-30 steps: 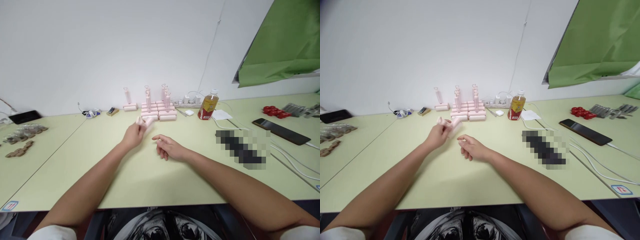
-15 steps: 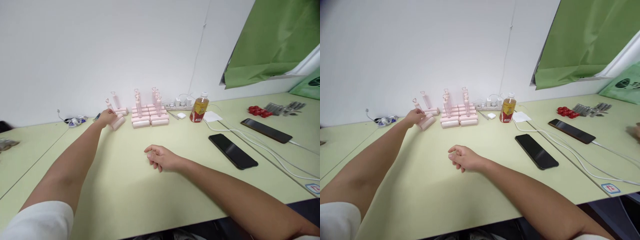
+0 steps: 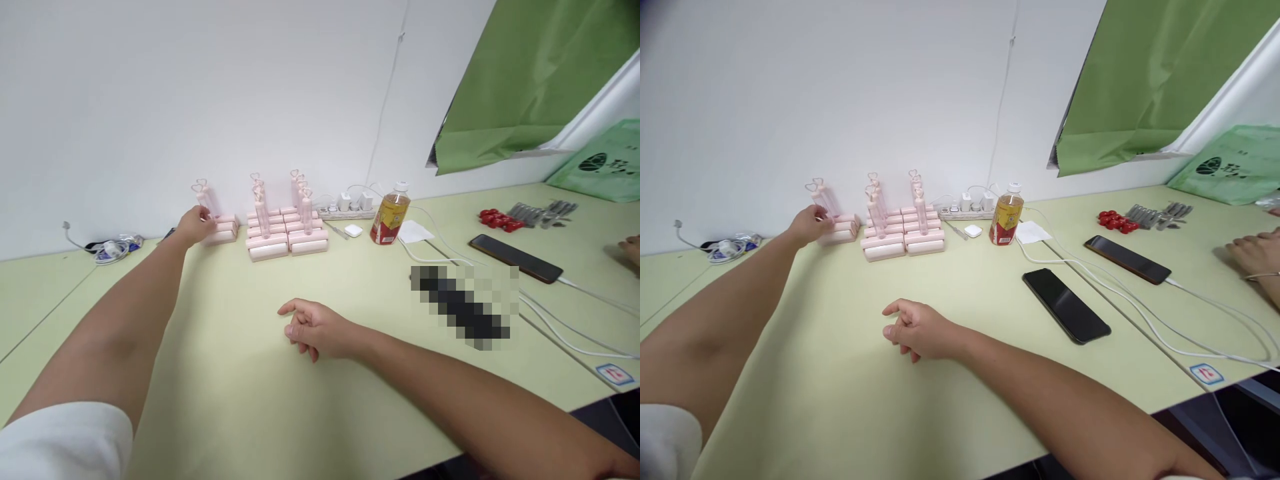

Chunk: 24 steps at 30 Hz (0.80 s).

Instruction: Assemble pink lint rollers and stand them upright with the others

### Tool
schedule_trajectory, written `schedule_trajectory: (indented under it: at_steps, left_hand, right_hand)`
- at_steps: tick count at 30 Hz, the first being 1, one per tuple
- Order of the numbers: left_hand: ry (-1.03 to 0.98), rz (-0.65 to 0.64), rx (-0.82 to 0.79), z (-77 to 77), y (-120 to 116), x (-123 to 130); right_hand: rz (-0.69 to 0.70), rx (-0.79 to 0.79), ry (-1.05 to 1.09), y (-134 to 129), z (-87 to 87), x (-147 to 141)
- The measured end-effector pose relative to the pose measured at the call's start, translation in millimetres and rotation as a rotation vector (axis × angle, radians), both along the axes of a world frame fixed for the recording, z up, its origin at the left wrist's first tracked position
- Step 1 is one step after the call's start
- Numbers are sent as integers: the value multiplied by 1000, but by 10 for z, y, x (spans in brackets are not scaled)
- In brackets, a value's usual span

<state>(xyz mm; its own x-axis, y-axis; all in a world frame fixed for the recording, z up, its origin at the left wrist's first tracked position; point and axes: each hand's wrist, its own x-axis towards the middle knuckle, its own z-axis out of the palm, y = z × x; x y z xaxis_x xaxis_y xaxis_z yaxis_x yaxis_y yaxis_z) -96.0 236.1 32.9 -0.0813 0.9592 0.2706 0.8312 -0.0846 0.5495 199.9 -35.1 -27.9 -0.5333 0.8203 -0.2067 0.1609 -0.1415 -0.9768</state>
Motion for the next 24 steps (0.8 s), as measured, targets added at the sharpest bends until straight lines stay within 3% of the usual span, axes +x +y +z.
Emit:
schedule_trajectory:
  at_steps: [4, 9, 10, 14, 16, 18, 20, 24]
  left_hand:
    - [-50, 44, 14, -80, -42, 64]
    - [-76, 326, 283, -125, -305, 307]
    - [-90, 261, 314, -130, -369, 386]
    - [-130, -267, 201, -126, -562, 746]
    - [-147, -454, 135, -121, -588, 902]
    - [-167, -526, 25, -126, -568, 1015]
    - [-170, -515, -56, -144, -529, 1081]
    - [-142, -499, -41, -192, -519, 1102]
  right_hand:
    - [-5, -12, -13, -2, 8, 3]
    - [-5, 6, -24, -2, 7, 5]
    - [-2, 10, -22, 1, 0, 5]
    - [11, 23, -5, 27, -48, 2]
    - [14, 28, -7, 45, -76, -2]
    - [20, 36, -16, 63, -98, -5]
    - [31, 51, -25, 78, -109, -6]
    - [61, 72, -25, 100, -116, -15]
